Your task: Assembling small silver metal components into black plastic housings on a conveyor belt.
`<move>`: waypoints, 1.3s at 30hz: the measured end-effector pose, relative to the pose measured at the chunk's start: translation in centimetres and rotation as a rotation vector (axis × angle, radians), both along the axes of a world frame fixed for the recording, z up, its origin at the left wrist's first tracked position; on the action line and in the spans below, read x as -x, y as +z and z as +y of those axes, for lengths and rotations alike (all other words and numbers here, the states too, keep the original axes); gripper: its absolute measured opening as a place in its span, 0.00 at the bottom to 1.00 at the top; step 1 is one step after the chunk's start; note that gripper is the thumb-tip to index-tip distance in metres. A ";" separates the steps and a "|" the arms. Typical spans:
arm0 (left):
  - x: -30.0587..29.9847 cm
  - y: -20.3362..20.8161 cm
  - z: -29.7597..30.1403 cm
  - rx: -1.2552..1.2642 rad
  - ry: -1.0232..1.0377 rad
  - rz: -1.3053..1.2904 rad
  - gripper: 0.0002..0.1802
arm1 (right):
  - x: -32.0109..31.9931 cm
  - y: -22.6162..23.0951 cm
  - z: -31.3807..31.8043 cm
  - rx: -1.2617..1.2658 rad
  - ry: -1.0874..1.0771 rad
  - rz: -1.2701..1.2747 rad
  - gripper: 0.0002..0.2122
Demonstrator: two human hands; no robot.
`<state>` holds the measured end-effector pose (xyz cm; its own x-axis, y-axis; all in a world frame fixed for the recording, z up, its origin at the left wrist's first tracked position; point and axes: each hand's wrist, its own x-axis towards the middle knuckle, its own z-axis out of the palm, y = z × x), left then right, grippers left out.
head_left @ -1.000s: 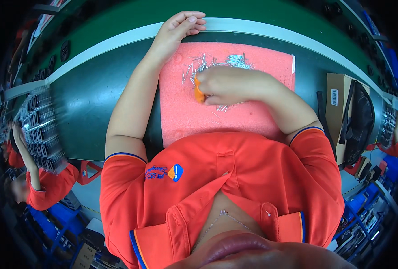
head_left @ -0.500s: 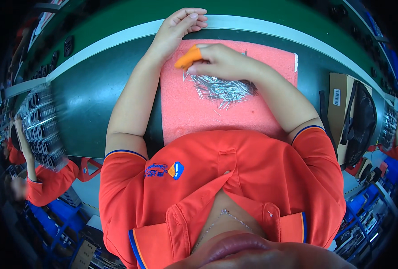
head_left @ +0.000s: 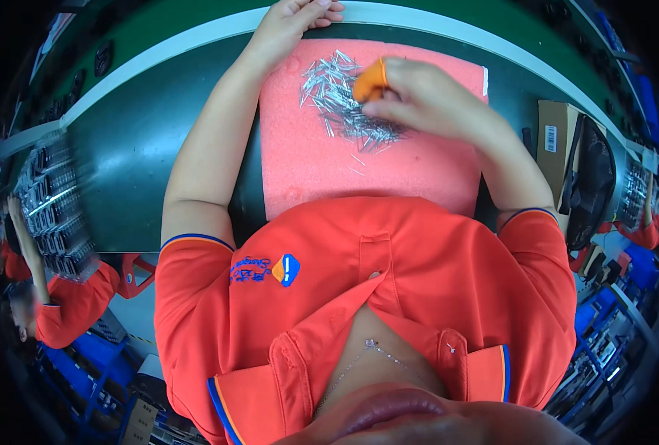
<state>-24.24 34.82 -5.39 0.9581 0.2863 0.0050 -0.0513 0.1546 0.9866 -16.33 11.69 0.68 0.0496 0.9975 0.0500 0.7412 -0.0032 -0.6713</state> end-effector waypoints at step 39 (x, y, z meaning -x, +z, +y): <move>0.5 0.2 0.1 -0.116 0.020 -0.012 0.16 | -1.7 -2.6 5.1 0.072 -0.233 0.039 0.10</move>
